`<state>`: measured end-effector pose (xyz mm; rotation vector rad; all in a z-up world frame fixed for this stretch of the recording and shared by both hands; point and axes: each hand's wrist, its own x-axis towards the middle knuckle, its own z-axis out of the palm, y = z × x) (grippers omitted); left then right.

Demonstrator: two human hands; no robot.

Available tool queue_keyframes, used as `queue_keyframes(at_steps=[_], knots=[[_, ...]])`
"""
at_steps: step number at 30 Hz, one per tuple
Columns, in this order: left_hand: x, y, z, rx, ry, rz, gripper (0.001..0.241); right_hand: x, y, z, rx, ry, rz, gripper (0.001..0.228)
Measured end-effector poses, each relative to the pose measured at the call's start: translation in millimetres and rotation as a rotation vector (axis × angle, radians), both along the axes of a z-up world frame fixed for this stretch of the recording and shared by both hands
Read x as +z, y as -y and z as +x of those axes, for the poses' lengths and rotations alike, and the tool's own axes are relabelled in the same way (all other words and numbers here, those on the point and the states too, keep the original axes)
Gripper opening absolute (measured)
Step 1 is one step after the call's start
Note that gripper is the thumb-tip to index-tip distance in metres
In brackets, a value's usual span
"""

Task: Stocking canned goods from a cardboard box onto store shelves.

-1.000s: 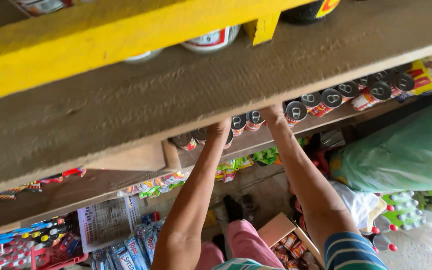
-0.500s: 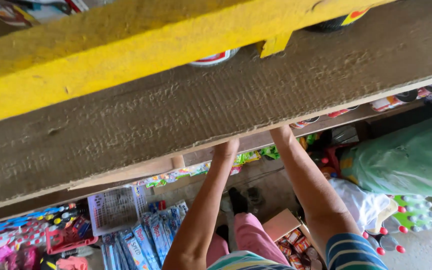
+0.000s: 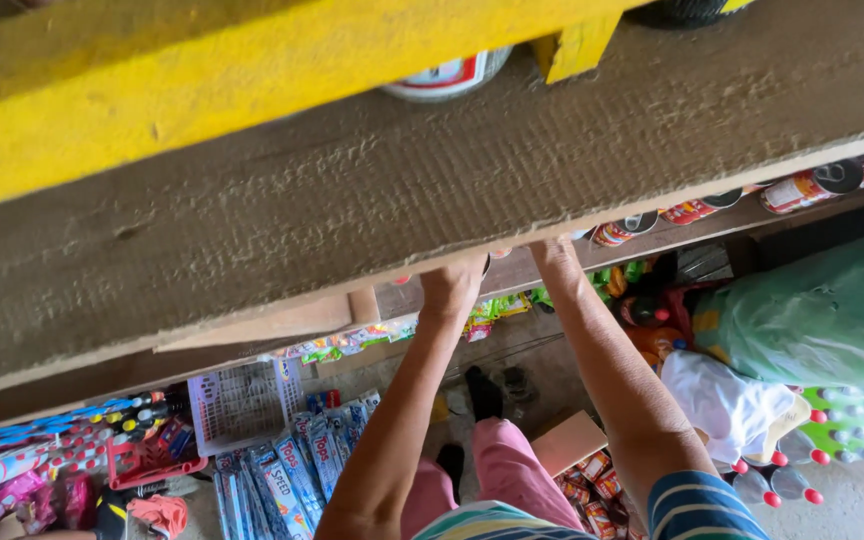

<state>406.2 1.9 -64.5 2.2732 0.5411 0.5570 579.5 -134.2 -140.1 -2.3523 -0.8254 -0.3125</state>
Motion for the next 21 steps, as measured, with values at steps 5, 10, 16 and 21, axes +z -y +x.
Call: queue_keyframes(at_steps=[5, 10, 16, 21], knots=[[127.9, 26.9, -78.2, -0.085, 0.241, -0.015, 0.025, 87.3, -15.3, -42.8, -0.126, -0.174, -0.285, 0.025], [124.6, 25.5, -95.2, -0.101, 0.388, -0.043, 0.035, 178.6, -27.9, -125.7, -0.036, -0.182, 0.640, 0.026], [120.4, -1.9, -34.1, -0.022, 0.430, -0.250, 0.062, 190.0, -37.4, -121.1, 0.000, -0.131, 0.593, 0.045], [82.1, -11.3, 31.3, 0.080, 0.369, -0.072, 0.043, 153.6, -37.0, -46.7, -0.097, -0.132, 0.523, 0.049]])
